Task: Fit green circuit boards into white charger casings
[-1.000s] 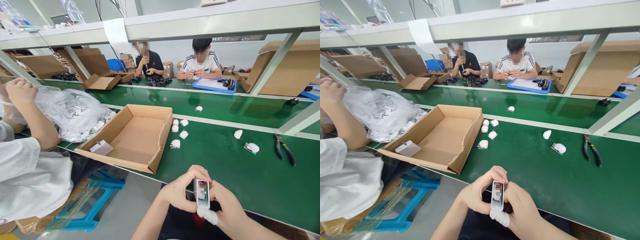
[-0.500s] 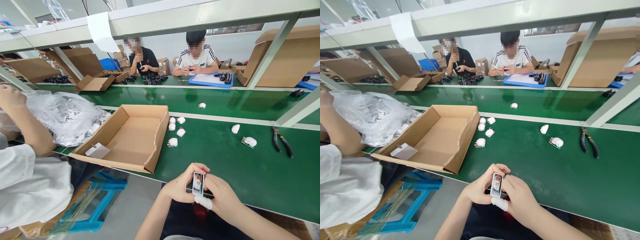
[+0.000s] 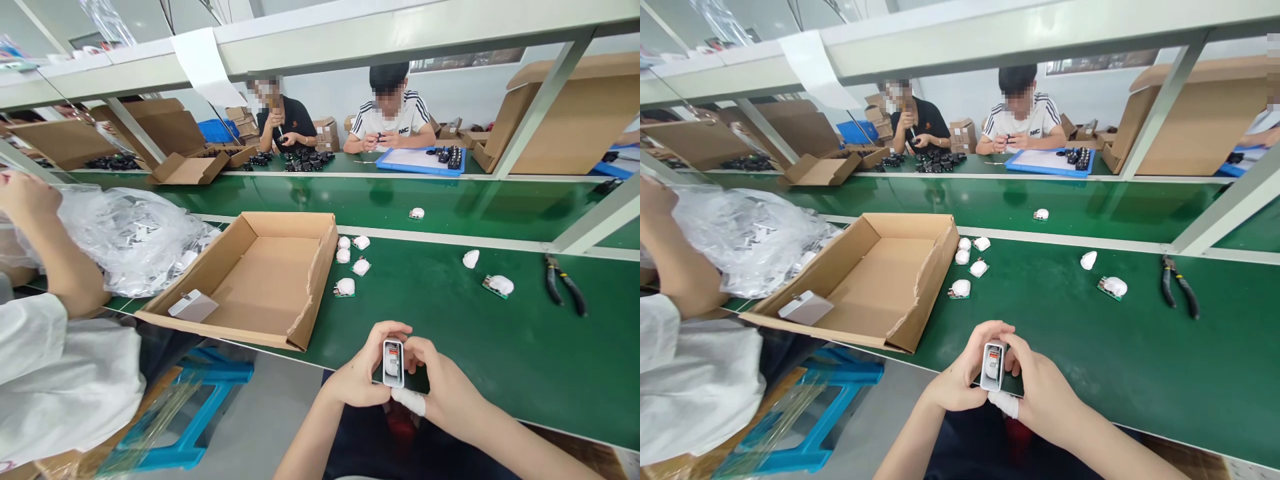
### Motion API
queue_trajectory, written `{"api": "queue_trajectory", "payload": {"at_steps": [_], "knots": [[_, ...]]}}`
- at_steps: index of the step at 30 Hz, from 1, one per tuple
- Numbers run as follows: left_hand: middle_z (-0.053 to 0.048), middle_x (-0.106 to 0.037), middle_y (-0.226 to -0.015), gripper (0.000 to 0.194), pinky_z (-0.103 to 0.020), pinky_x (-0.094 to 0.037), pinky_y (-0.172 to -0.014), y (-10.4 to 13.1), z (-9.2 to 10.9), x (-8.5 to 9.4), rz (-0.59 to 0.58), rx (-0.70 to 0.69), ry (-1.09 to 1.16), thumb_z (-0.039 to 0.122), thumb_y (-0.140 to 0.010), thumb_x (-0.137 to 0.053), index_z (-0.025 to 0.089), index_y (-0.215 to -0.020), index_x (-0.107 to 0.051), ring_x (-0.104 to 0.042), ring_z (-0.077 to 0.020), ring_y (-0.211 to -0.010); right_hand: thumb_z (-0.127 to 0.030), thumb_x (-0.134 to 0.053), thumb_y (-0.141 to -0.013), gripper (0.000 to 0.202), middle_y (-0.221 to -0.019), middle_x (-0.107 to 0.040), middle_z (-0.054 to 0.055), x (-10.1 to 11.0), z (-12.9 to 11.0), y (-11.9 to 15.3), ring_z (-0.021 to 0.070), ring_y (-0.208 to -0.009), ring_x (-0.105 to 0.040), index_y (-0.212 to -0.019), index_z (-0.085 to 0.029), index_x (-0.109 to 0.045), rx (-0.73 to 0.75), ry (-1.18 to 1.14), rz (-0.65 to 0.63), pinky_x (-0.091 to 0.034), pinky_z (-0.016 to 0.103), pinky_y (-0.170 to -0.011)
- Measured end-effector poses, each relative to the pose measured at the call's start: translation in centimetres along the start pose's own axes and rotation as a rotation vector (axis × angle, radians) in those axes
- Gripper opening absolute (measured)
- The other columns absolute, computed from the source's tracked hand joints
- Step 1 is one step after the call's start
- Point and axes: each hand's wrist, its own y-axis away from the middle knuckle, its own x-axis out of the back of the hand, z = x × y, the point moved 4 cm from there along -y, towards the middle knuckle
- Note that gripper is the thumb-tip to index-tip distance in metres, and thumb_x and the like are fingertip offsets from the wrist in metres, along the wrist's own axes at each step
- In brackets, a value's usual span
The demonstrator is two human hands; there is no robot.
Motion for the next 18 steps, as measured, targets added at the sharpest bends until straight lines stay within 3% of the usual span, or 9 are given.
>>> {"api": "queue_trajectory", "payload": {"at_steps": [2, 4, 6, 8, 11, 15, 18], "knots": [[-0.014, -0.028, -0.149, 0.105, -0.044, -0.050, -0.093, 0.1, -0.1, 0.0, -0.002, -0.004, -0.019, -0.001, -0.059, -0.057, 0.034, -0.149, -0.017, -0.056, -0.0241, -0.111, -0.029, -0.064, -0.085, 0.051, -0.093, -0.066, 0.003, 0.3, -0.2, -0.3, 0.0179, -0.075, -0.063, -0.128, -0.021, -0.038, -0.058, -0.042, -0.074, -0.051, 0.028, -0.067], [-0.012, -0.020, -0.157, 0.111, -0.051, -0.042, -0.106, 0.2, -0.4, 0.1, 0.043, -0.009, -0.054, -0.001, -0.058, -0.056, 0.036, -0.152, -0.009, -0.043, -0.0309, -0.132, -0.024, -0.065, -0.080, 0.049, -0.096, -0.068, 0.002, 0.9, -0.4, -0.9, 0.0183, -0.078, -0.064, -0.125, -0.025, -0.044, -0.103, -0.053, -0.149, -0.051, 0.029, -0.070], [-0.009, -0.017, -0.160, 0.110, -0.055, -0.020, -0.120, 0.4, -0.5, 0.5, 0.149, -0.019, -0.074, 0.001, -0.060, -0.057, 0.036, -0.153, -0.009, -0.018, -0.0320, -0.149, -0.021, -0.065, -0.076, 0.046, -0.096, -0.069, 0.000, 2.4, 0.3, -2.0, 0.0183, -0.080, -0.065, -0.119, -0.027, -0.049, -0.153, -0.085, -0.163, -0.051, 0.028, -0.073], [-0.006, -0.016, -0.162, 0.104, -0.054, -0.003, -0.124, 0.6, -0.5, 0.9, 0.294, -0.045, -0.073, 0.007, -0.065, -0.061, 0.035, -0.153, -0.012, -0.004, -0.0292, -0.152, -0.023, -0.064, -0.075, 0.048, -0.094, -0.070, 0.000, 4.9, 2.5, -4.0, 0.0187, -0.080, -0.067, -0.120, -0.026, -0.047, -0.216, -0.101, -0.078, -0.051, 0.028, -0.073], [-0.006, -0.019, -0.161, 0.090, -0.053, -0.005, -0.124, 1.0, -0.2, 1.0, 0.439, -0.079, -0.106, 0.021, -0.075, -0.065, 0.032, -0.151, -0.019, -0.008, -0.0287, -0.152, -0.025, -0.064, -0.075, 0.053, -0.098, -0.069, 0.005, 10.5, 8.9, -8.4, 0.0211, -0.076, -0.067, -0.123, -0.023, -0.042, -0.378, 0.075, 0.210, -0.049, 0.028, -0.066], [-0.009, -0.023, -0.158, 0.071, -0.052, -0.011, -0.124, 1.5, -0.1, 0.3, 0.443, -0.082, -0.193, 0.031, -0.083, -0.062, 0.028, -0.146, -0.028, -0.013, -0.0299, -0.150, -0.017, -0.065, -0.071, 0.067, -0.099, -0.068, 0.013, 17.9, 19.6, -13.9, 0.0220, -0.072, -0.065, -0.133, -0.013, -0.039, -0.717, 0.335, 0.479, -0.044, 0.028, -0.061], [-0.011, -0.025, -0.156, 0.064, -0.053, -0.011, -0.124, 1.9, -0.6, 0.3, 0.467, -0.073, -0.175, 0.033, -0.085, -0.061, 0.028, -0.142, -0.031, -0.015, -0.0303, -0.149, -0.021, -0.060, -0.077, 0.059, -0.104, -0.065, 0.021, 21.0, 24.7, -16.1, 0.0223, -0.082, -0.065, -0.130, -0.002, -0.043, -0.735, 0.325, 0.626, -0.045, 0.029, -0.065]]}}
